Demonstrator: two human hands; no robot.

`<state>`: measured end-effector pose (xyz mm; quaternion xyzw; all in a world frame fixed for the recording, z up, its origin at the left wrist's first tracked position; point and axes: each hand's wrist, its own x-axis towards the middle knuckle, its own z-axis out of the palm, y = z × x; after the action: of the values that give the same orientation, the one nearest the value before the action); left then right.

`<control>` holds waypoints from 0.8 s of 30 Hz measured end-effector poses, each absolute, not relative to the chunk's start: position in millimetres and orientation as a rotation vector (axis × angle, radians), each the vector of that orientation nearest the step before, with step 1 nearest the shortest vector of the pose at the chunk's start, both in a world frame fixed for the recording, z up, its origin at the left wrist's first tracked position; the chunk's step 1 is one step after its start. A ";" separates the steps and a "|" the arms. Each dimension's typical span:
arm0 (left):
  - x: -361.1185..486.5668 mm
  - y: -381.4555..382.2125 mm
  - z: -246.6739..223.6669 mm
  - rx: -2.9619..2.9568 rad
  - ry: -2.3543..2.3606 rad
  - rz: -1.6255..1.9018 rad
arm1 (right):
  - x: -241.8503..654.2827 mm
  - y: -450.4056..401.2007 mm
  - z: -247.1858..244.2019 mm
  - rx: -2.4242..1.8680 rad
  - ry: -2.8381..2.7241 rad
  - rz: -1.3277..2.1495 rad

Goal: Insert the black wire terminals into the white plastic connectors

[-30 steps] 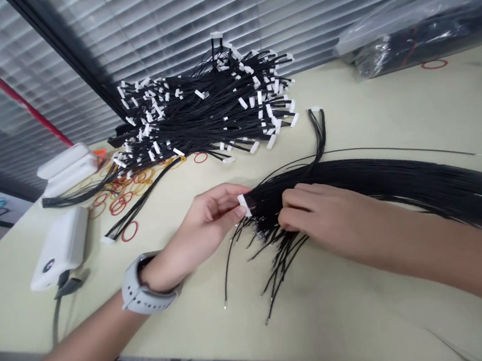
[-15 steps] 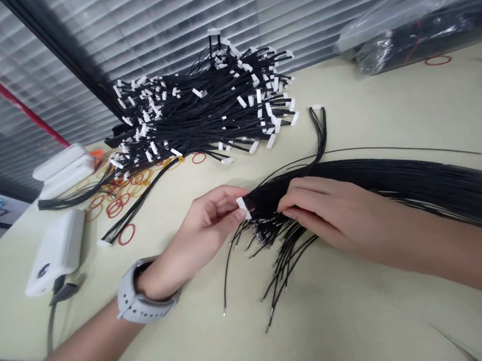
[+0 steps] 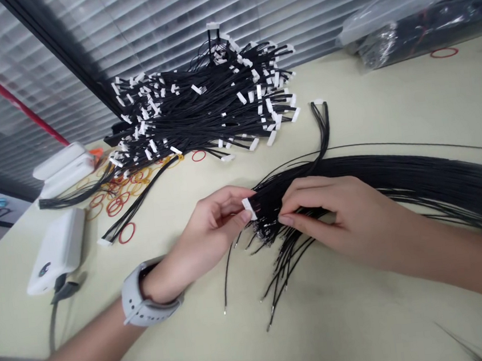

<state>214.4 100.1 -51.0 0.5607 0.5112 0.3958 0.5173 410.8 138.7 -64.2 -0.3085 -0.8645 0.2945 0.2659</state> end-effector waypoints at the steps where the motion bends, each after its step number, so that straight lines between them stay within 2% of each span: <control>1: 214.5 100.2 -51.3 1.348 1.224 0.947 | 411.0 138.7 -64.0 -0.842 -2.322 0.802; 9: 215.9 98.4 -50.9 1.327 1.251 0.904 | 410.1 138.3 -64.0 -0.993 -2.277 0.878; 24: 222.0 95.0 -48.4 1.409 1.301 0.903 | 408.6 140.0 -65.0 -0.914 -2.360 0.807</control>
<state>222.0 95.0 -48.4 0.5799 0.5352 0.3714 0.4892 408.6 140.0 -65.0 -0.3339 -0.8625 0.2947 0.2402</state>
